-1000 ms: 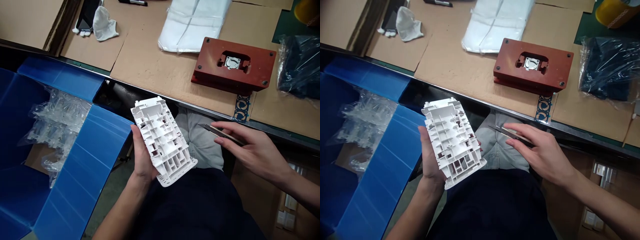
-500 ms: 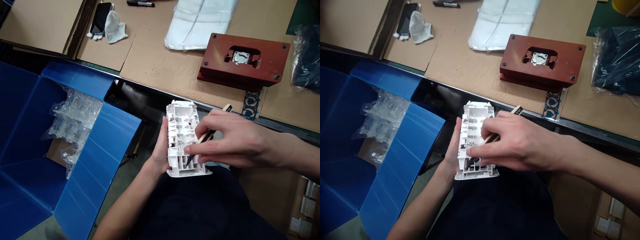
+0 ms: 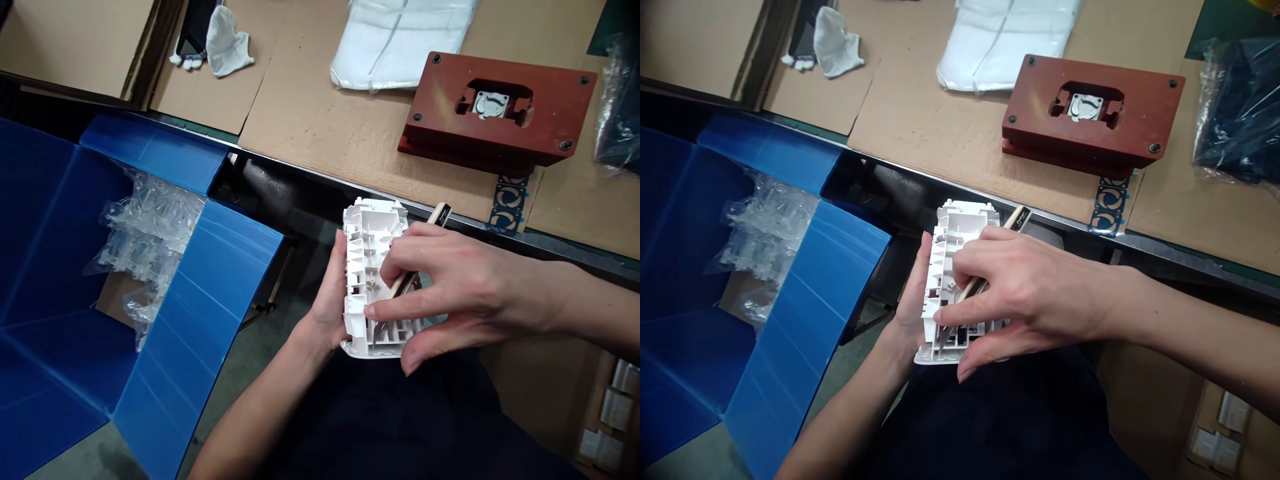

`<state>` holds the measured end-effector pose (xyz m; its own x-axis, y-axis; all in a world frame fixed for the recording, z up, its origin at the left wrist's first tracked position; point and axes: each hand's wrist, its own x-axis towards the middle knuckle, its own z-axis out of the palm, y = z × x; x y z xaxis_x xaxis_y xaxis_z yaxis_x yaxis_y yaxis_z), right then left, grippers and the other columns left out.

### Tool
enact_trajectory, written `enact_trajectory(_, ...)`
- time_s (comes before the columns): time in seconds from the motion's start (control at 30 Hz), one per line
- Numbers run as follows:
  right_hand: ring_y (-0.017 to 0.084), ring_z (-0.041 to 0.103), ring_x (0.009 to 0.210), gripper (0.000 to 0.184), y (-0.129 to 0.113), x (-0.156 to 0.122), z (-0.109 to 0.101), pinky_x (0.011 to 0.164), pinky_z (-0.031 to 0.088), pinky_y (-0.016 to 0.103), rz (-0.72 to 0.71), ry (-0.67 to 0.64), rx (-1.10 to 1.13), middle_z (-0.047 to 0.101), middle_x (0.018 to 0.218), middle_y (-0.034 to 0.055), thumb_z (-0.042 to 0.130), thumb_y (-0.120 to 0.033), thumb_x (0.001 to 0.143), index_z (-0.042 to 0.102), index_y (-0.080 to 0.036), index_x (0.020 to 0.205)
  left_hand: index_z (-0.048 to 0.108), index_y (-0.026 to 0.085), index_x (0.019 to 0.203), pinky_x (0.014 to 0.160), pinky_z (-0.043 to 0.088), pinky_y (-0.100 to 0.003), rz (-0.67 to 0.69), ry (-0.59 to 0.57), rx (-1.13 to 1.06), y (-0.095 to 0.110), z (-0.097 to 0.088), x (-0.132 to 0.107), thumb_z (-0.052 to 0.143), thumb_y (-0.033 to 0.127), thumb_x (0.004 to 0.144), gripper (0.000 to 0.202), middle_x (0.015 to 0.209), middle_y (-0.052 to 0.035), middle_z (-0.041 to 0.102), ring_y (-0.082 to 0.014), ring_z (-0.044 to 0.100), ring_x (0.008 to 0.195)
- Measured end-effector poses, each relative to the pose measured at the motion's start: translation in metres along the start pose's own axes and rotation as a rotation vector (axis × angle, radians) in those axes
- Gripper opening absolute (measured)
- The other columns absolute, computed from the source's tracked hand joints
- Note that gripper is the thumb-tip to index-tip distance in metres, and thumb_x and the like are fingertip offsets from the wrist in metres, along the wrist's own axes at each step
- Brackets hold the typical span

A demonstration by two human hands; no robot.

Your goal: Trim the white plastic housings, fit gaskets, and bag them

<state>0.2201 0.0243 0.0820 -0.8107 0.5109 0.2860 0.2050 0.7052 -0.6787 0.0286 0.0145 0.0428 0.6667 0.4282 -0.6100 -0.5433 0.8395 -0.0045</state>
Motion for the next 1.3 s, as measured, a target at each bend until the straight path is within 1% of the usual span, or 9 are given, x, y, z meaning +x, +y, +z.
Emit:
enact_trajectory(0.13,0.017,0.055,0.085,0.038,0.002,-0.001,0.003,0.083,0.04,0.036,-0.021,0.036,-0.009,0.061,0.091,0.0059,0.066,-0.05,0.091,0.072,-0.022,0.116,0.057,0.015,0.139,0.097,0.053,-0.039,-0.008,0.008,-0.009,-0.001,0.002,-0.001,0.039,0.064,0.098,0.066,0.115,-0.0103,0.074,-0.0299,0.07,0.108)
enact_trajectory(0.43,0.018,0.058,0.085,0.037,0.003,-0.006,0.011,0.083,0.042,0.036,-0.028,0.13,0.016,0.063,0.088,0.0061,0.068,-0.05,0.09,0.072,-0.019,0.11,0.06,0.015,0.135,0.093,0.054,-0.037,-0.054,-0.015,-0.028,-0.003,-0.001,-0.001,0.039,0.063,0.098,0.064,0.109,-0.0097,0.076,-0.0284,0.071,0.103)
enact_trajectory(0.8,0.017,0.059,0.082,0.034,0.005,-0.008,0.008,0.081,0.045,0.035,-0.007,0.139,0.086,0.062,0.086,0.0056,0.073,-0.049,0.086,0.077,-0.02,0.103,0.054,0.015,0.14,0.099,0.05,-0.04,-0.054,-0.019,-0.043,-0.004,-0.003,0.002,0.043,0.064,0.096,0.067,0.117,-0.0115,0.074,-0.0309,0.069,0.109)
enact_trajectory(0.87,0.017,0.06,0.082,0.029,0.007,-0.009,0.004,0.08,0.046,0.034,0.022,0.181,0.108,0.062,0.088,0.006,0.074,-0.043,0.087,0.077,-0.02,0.104,0.052,0.015,0.142,0.099,0.049,-0.042,-0.039,-0.052,-0.015,-0.004,-0.004,0.002,0.039,0.066,0.096,0.07,0.117,-0.0127,0.074,-0.0318,0.069,0.108)
enact_trajectory(0.93,0.016,0.06,0.082,0.022,0.008,-0.011,0.001,0.076,0.047,0.032,0.113,0.283,0.116,0.063,0.09,0.0059,0.075,-0.031,0.088,0.077,-0.02,0.106,0.051,0.013,0.142,0.096,0.05,-0.045,-0.052,-0.106,0.037,-0.001,-0.006,0.002,0.032,0.071,0.095,0.078,0.115,-0.0155,0.074,-0.0337,0.071,0.102)
enact_trajectory(1.03,0.015,0.062,0.082,0.022,0.01,-0.015,0.003,0.072,0.049,0.028,0.39,0.551,0.137,0.066,0.093,0.0046,0.073,-0.021,0.089,0.077,-0.023,0.11,0.053,0.013,0.14,0.087,0.052,-0.048,-0.1,-0.219,0.133,0.004,-0.011,0.001,0.024,0.082,0.087,0.092,0.113,-0.0198,0.072,-0.038,0.072,0.096)
enact_trajectory(1.17,0.014,0.062,0.082,0.019,0.014,-0.018,0.021,0.075,0.05,0.027,0.819,0.995,0.248,0.07,0.094,0.0017,0.071,-0.031,0.091,0.077,-0.028,0.109,0.057,0.021,0.136,0.079,0.052,-0.045,-0.118,-0.294,0.18,0.008,-0.016,0.005,0.023,0.089,0.081,0.094,0.119,-0.0193,0.068,-0.0398,0.071,0.094)
enact_trajectory(1.23,0.013,0.06,0.075,0.022,0.017,-0.02,0.034,0.072,0.05,0.027,0.952,1.091,0.369,0.069,0.087,-0.0002,0.071,-0.038,0.091,0.077,-0.03,0.111,0.059,0.022,0.134,0.079,0.052,-0.045,-0.128,-0.316,0.187,0.008,-0.017,0.007,0.026,0.091,0.078,0.095,0.119,-0.019,0.068,-0.0388,0.072,0.092)
enact_trajectory(1.3,0.012,0.056,0.071,0.026,0.018,-0.02,0.047,0.067,0.049,0.025,1.016,1.14,0.48,0.065,0.081,-0.0015,0.072,-0.042,0.089,0.076,-0.03,0.113,0.059,0.022,0.134,0.08,0.051,-0.045,-0.14,-0.336,0.198,0.008,-0.016,0.008,0.029,0.092,0.076,0.097,0.117,-0.0195,0.069,-0.038,0.072,0.091)
